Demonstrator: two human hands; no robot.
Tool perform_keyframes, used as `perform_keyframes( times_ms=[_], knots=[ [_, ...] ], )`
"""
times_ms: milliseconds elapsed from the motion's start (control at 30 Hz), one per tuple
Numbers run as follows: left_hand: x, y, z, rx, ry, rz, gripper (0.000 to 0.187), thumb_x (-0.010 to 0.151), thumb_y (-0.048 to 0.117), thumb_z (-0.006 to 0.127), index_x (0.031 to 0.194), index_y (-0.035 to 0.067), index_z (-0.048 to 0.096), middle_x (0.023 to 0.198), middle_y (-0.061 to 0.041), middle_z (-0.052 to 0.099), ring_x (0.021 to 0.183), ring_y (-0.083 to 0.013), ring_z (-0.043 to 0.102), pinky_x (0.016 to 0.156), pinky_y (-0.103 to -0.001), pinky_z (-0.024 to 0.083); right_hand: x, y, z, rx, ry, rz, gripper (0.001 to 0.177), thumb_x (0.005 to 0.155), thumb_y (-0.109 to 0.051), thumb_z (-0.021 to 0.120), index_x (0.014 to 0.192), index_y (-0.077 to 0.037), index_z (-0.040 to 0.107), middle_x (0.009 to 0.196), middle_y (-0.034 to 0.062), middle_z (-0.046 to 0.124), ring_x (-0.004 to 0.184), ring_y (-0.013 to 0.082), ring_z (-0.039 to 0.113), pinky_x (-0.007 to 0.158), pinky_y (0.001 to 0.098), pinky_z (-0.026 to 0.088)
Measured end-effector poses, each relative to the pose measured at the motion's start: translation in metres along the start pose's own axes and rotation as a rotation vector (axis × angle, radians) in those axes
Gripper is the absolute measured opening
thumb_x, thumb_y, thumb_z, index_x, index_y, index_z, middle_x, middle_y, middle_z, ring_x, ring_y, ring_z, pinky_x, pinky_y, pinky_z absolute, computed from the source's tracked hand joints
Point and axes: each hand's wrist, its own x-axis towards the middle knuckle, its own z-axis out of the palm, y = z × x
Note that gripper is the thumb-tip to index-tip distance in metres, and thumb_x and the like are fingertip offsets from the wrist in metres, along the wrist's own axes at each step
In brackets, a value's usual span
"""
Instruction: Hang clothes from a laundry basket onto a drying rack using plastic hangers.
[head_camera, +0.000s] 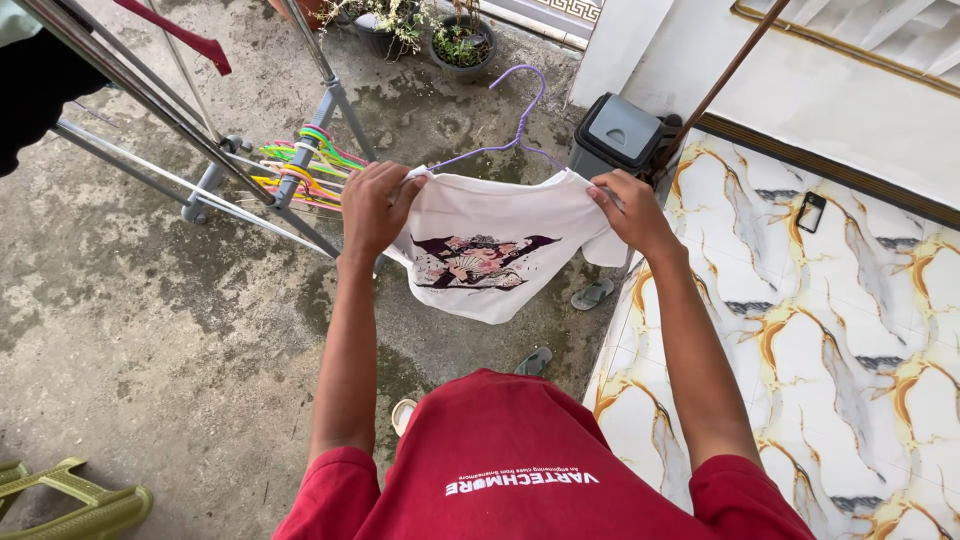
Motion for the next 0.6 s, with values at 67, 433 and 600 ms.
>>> perform_keyframes(
  times_ms=[67,433,600],
  knots=[
    [0.005,0.003,0.01,-0.012,0.012,0.007,0.028,0.099,0.029,0.072,0.088,0.004,0.07,0.081,-0.007,0.065,0.078,-0.0273,0.062,0.072,-0.04,0.041,-0.002,0.009,-0.006,-0.017,0.019,-0.021,0.024,0.105,-0.024,0.066,0.111,-0.001,0.068,0.099,0.0143,0.067,0.091,0.0314,0.065,0.081,0.0399,0.05],
    [0.02,0.009,0.053,-0.103,0.002,-0.099,0.028,0.099,0.03,0.073,0.09,0.003,0.072,0.08,-0.007,0.065,0.077,-0.0253,0.057,0.071,-0.039,0.035,-0.012,0.077,-0.044,-0.021,0.043,0.006,0.021,0.106,-0.02,0.061,0.114,-0.001,0.067,0.099,0.012,0.065,0.086,0.0259,0.065,0.075,0.0374,0.05],
    [0.031,-0.01,0.062,-0.173,0.027,-0.144,0.029,0.099,0.03,0.074,0.092,0.002,0.071,0.078,-0.005,0.062,0.075,-0.0226,0.055,0.072,-0.037,0.035,-0.013,0.111,-0.055,-0.033,0.141,0.2,0.024,0.111,-0.022,0.064,0.11,0.001,0.068,0.088,0.0139,0.062,0.077,0.028,0.057,0.075,0.0379,0.048]
  ],
)
